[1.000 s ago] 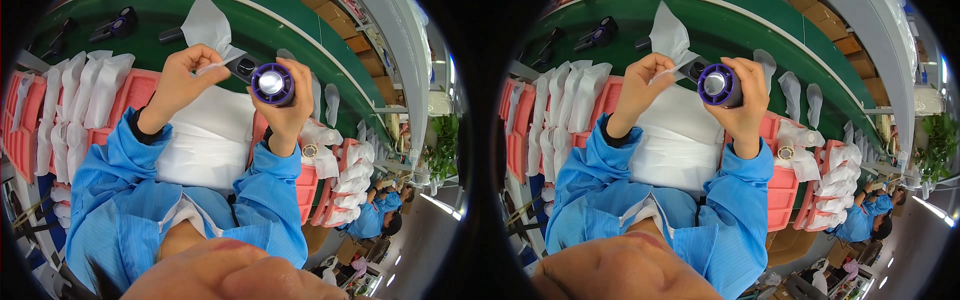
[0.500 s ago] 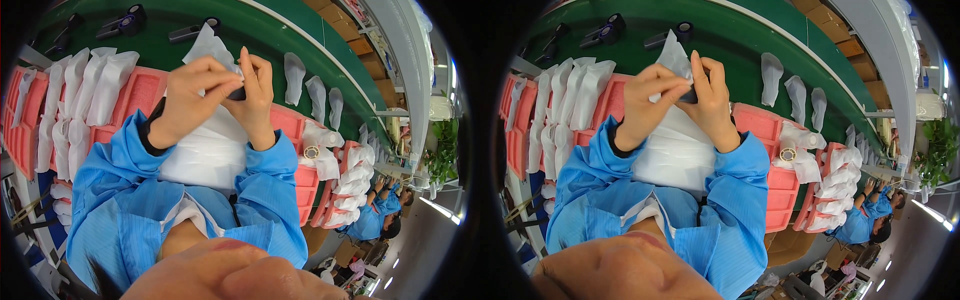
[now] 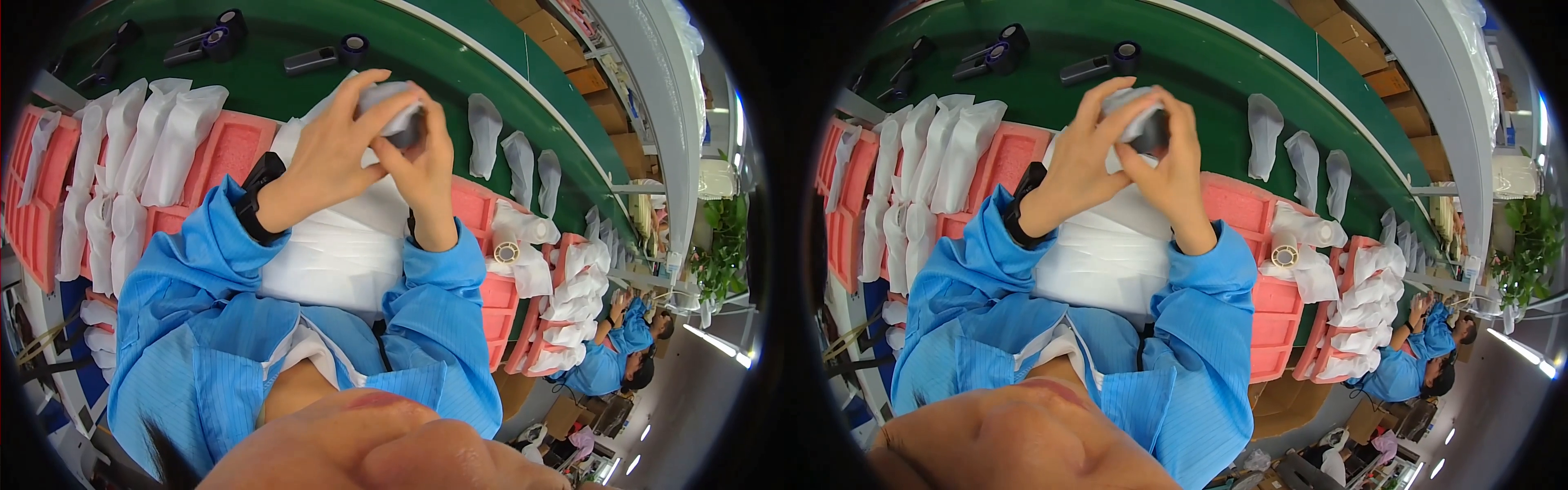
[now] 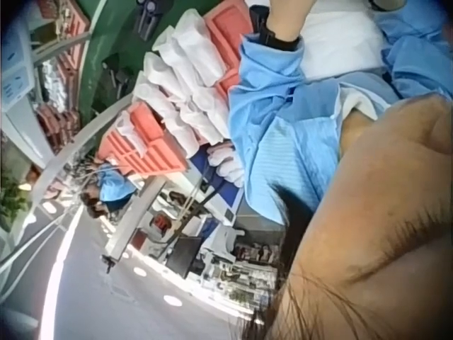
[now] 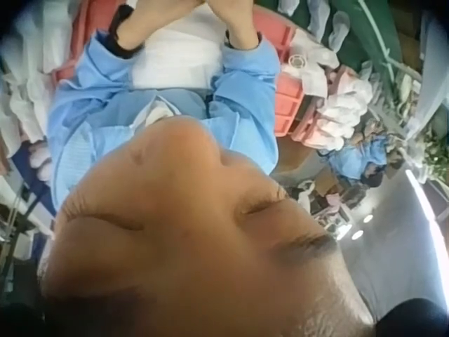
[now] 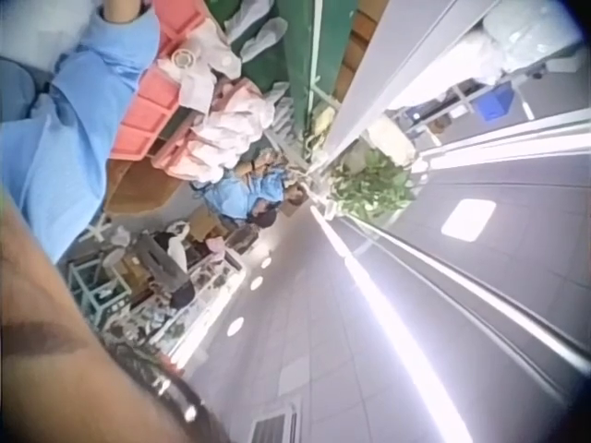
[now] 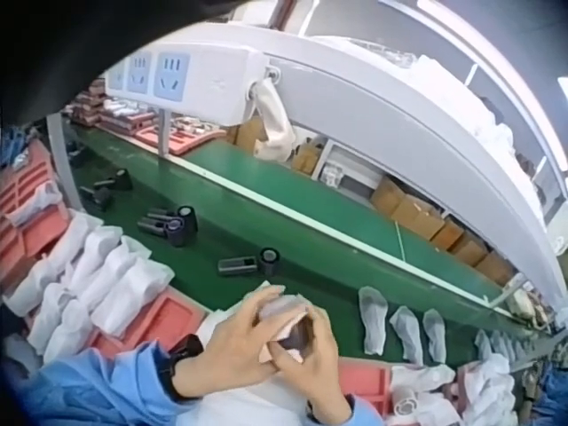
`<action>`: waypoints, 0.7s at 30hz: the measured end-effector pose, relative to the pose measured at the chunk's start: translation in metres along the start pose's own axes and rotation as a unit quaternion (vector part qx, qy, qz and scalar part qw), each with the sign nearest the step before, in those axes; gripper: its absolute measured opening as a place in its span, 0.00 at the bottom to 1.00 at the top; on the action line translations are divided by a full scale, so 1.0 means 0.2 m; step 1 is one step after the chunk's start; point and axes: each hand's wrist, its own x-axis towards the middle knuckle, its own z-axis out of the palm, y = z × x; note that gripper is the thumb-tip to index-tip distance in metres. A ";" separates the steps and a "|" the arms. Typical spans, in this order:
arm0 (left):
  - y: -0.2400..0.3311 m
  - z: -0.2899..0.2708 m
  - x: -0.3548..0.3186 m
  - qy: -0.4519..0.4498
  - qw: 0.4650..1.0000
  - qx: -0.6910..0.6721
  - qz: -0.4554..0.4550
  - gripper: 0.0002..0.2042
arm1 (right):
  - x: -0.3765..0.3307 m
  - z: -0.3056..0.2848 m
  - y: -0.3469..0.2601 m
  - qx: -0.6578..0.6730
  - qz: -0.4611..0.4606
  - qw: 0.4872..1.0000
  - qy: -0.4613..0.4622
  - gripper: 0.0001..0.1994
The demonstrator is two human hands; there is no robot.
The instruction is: The person wraps hair dryers by hand by sliding each one into a plastic sleeve and tucking the excess material into the nozzle. The wrapped hair dryers are then placed into slots on a pink tray.
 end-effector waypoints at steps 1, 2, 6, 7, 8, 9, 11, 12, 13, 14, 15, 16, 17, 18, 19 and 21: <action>-0.02 -0.03 0.01 0.006 1.000 -0.006 0.007 0.23 | -0.01 -0.01 -0.05 0.103 0.010 0.994 -0.025 0.37; -0.05 -0.06 0.03 0.013 1.000 -0.011 0.013 0.22 | -0.01 -0.02 -0.09 0.204 0.020 0.977 -0.051 0.37; -0.13 -0.17 0.09 -0.076 0.975 -0.205 0.032 0.20 | 0.03 -0.01 -0.07 0.162 -0.041 0.982 -0.087 0.30; -0.13 -0.18 0.10 -0.124 0.946 -0.296 0.038 0.20 | 0.04 -0.01 -0.06 0.088 -0.077 0.989 -0.091 0.27; -0.12 -0.18 0.10 -0.124 0.946 -0.296 0.040 0.20 | 0.03 -0.02 -0.03 0.087 -0.078 0.989 -0.090 0.27; -0.11 -0.18 0.08 -0.088 0.951 -0.297 0.000 0.20 | 0.02 -0.02 -0.01 0.092 -0.067 0.985 -0.132 0.28; -0.08 -0.17 0.06 -0.015 0.951 -0.298 -0.078 0.19 | 0.01 -0.02 0.03 0.101 -0.046 0.971 -0.214 0.29; -0.08 -0.16 0.06 -0.015 0.951 -0.298 -0.078 0.19 | 0.00 -0.02 0.04 0.101 -0.046 0.971 -0.213 0.29; -0.07 -0.15 0.05 0.010 0.966 -0.248 -0.066 0.18 | -0.01 -0.01 0.06 0.035 -0.033 0.986 -0.156 0.24; -0.07 -0.14 0.04 0.036 0.978 -0.198 -0.055 0.17 | -0.01 -0.01 0.04 -0.031 -0.020 0.994 -0.099 0.19; -0.07 -0.12 0.04 0.062 0.986 -0.147 -0.043 0.16 | 0.00 -0.01 0.03 -0.096 -0.006 0.995 -0.041 0.14; -0.06 -0.11 0.03 0.063 0.986 -0.147 -0.043 0.16 | -0.01 0.00 0.03 -0.096 -0.007 0.995 -0.041 0.14; -0.06 -0.08 0.02 0.078 0.989 -0.122 -0.002 0.14 | -0.01 0.02 0.02 -0.108 -0.026 0.993 -0.044 0.14; -0.06 -0.07 0.02 0.093 0.990 -0.097 0.038 0.13 | -0.02 0.04 0.02 -0.119 -0.045 0.991 -0.046 0.13; -0.05 -0.06 0.01 0.106 0.989 -0.073 0.079 0.11 | -0.02 0.04 0.01 -0.131 -0.062 0.988 -0.048 0.13; -0.05 -0.06 0.01 0.116 0.988 -0.031 0.093 0.09 | -0.03 0.03 -0.01 -0.106 -0.041 0.993 -0.045 0.13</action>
